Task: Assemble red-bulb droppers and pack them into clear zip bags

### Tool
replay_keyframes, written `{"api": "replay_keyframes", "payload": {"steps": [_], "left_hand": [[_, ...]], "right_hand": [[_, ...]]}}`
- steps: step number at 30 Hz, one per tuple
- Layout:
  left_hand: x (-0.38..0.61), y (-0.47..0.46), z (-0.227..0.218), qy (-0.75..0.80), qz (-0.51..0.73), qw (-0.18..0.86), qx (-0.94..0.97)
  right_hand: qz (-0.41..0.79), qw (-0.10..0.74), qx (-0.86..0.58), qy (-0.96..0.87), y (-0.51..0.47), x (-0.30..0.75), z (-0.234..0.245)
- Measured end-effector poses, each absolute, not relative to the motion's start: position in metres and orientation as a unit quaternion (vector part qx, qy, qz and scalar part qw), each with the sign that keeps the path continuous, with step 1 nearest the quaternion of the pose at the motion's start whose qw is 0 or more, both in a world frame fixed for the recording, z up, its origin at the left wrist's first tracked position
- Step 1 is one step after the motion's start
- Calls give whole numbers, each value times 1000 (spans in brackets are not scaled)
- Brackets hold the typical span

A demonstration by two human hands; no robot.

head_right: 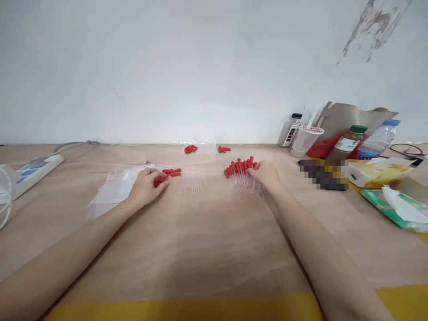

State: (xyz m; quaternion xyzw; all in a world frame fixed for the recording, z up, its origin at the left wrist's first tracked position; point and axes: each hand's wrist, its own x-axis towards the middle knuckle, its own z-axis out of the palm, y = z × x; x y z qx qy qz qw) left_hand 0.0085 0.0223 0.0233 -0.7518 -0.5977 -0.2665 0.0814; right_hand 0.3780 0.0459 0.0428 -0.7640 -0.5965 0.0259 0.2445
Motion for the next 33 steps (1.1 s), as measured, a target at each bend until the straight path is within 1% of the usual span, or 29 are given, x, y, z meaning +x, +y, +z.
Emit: {"api": "replay_keyframes", "payload": {"steps": [5,8,11,15,18,20,22,26,29,31,33], "left_hand": [[8,19,31,-610,-235,115,-748],[9,15,41,-636,-173,122,-742],[9,13,47,-653,-108,94,-743],[8,13,44,-646,-82,81,-755],[9,14,40,-635,-74,89,-763],[11,13,40,-630,-85,88,-767],[17,10,38,-614,-130,83,-774],[36,3,26,-529,-272,48,-802],[47,-2,15,-489,-314,-1,-814],[51,-4,12,-472,-331,-12,-817],[53,-8,12,-455,-339,-16,-824]], "right_hand": [[24,260,-757,-598,47,379,41],[11,273,-754,-597,43,375,45],[2,293,-735,-612,35,361,51],[47,317,-665,-675,26,326,56],[81,306,-616,-722,28,295,52],[95,297,-611,-728,36,276,46],[102,284,-629,-716,45,258,40],[115,211,-687,-686,57,231,35],[118,174,-701,-681,56,220,36],[109,177,-697,-686,51,220,35],[68,205,-676,-705,43,228,31]]}}
